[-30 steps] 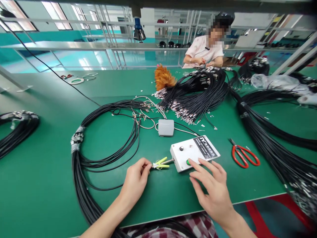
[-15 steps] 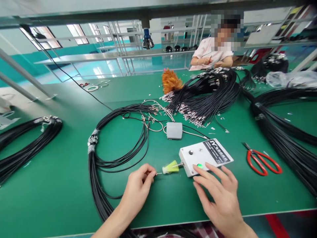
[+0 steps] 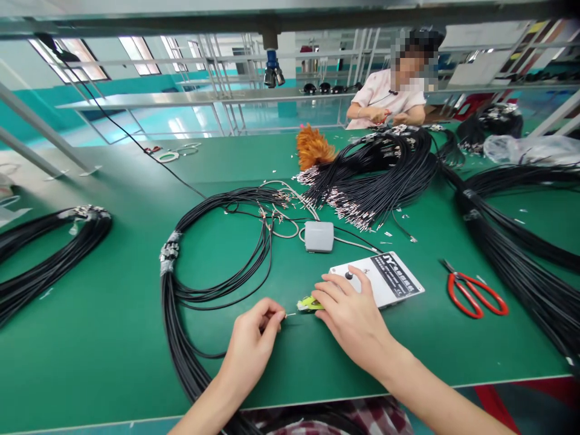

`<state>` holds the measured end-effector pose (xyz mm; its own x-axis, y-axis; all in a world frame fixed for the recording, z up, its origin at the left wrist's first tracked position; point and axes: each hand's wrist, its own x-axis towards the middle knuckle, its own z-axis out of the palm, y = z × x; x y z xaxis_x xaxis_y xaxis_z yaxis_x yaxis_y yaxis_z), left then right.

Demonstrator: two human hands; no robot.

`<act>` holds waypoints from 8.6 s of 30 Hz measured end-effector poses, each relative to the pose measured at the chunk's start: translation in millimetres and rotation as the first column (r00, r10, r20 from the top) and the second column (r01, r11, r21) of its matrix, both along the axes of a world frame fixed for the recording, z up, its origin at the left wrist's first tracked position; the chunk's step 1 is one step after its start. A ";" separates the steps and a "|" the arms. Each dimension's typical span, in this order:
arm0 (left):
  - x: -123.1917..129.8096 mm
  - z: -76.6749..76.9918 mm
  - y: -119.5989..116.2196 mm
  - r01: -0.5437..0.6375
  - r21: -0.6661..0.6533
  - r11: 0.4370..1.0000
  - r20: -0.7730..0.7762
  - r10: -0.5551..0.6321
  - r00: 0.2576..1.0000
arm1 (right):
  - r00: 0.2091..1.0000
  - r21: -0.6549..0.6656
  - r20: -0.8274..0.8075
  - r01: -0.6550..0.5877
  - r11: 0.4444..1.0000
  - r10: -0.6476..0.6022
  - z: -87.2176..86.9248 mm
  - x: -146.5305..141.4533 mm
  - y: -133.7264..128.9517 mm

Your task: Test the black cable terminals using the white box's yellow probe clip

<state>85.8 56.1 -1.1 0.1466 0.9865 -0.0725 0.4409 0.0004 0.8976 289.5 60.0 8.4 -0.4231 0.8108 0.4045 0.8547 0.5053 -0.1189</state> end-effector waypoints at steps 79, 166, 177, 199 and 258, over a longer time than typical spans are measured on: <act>-51.0 32.7 58.9 -0.138 0.304 0.943 -0.171 0.196 0.966 | 0.942 0.244 -0.319 -0.019 0.970 0.099 -52.0 44.5 -68.0; 3.6 12.7 -29.5 0.264 -0.085 0.961 0.140 -0.251 0.958 | -0.203 -0.539 -0.654 -0.550 0.638 -0.729 -21.2 -52.6 -62.6; 4.8 5.2 -34.1 0.187 -0.105 0.977 0.236 -0.158 0.959 | -0.275 -0.537 -0.664 -0.472 0.700 -0.695 -25.9 -78.8 -56.7; 4.3 2.3 -37.0 0.054 -0.235 0.971 0.480 0.067 0.875 | -0.294 -0.489 -0.641 -0.556 0.672 -0.709 -21.7 -91.8 -47.4; 20.1 7.0 -21.9 0.082 -0.191 0.978 0.534 0.033 0.845 | -0.174 -0.512 -0.755 -0.445 0.734 -0.632 -22.4 -72.3 -44.2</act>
